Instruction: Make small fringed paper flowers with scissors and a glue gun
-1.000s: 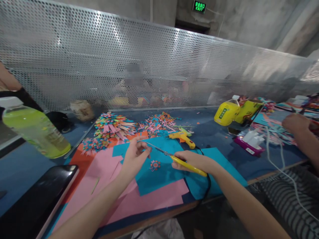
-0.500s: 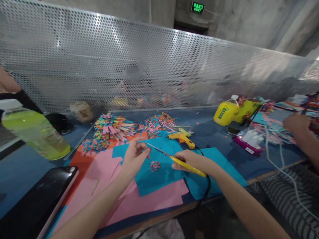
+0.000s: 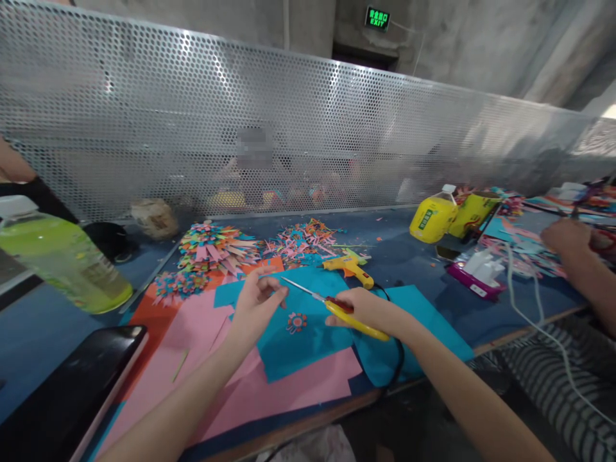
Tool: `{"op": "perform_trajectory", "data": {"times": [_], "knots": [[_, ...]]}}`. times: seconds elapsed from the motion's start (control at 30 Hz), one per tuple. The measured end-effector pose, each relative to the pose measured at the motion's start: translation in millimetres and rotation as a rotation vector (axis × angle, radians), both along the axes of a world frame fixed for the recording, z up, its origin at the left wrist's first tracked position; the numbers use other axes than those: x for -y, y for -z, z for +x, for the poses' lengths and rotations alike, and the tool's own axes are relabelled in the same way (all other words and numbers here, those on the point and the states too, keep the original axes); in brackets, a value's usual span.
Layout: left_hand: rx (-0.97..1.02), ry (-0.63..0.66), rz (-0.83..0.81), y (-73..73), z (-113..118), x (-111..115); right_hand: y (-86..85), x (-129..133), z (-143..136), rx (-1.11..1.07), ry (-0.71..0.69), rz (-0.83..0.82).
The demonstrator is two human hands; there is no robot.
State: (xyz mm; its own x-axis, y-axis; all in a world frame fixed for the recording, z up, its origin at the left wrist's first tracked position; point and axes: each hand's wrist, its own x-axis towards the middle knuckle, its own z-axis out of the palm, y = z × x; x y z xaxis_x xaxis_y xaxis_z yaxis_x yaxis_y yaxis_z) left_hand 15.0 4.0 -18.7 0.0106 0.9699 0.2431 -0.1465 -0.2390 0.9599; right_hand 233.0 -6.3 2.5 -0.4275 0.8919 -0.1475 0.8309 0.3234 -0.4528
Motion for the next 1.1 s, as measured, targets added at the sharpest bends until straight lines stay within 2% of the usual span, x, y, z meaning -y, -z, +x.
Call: {"op": "perform_trajectory", "data": {"times": [0.1,0.2,0.3,0.53,0.6,0.77,0.87,0.97,1.1], "knots": [[-0.040,-0.078,0.000,2.0,-6.4,-7.7,3.6,0.9,-2.3,0.133,0.169,0.052],[-0.194,-0.115,0.037,6.3,-16.0,-18.4,5.1,1.6,-7.4,0.273,0.311,0.158],[-0.329,-0.130,0.079,10.3,-24.2,-26.2,6.4,0.1,-12.4,0.343,0.388,0.245],[-0.640,0.071,0.190,14.3,-25.0,-26.8,12.5,-3.0,-13.2,0.355,0.356,0.323],[-0.715,0.092,0.227,16.8,-25.8,-29.6,14.6,-4.2,-11.9,0.356,0.363,0.350],[-0.811,-0.008,0.291,23.1,-36.9,-41.1,19.9,-9.2,-6.2,0.346,0.385,0.355],[-0.832,-0.073,0.331,21.1,-39.3,-41.0,21.3,-11.3,-1.0,0.324,0.387,0.371],[-0.878,-0.059,0.376,15.8,-29.2,-36.5,21.3,-12.5,4.1,0.298,0.405,0.378],[-0.970,0.069,0.387,14.7,-1.9,-35.1,20.7,-12.7,8.2,0.237,0.421,0.382]]}}
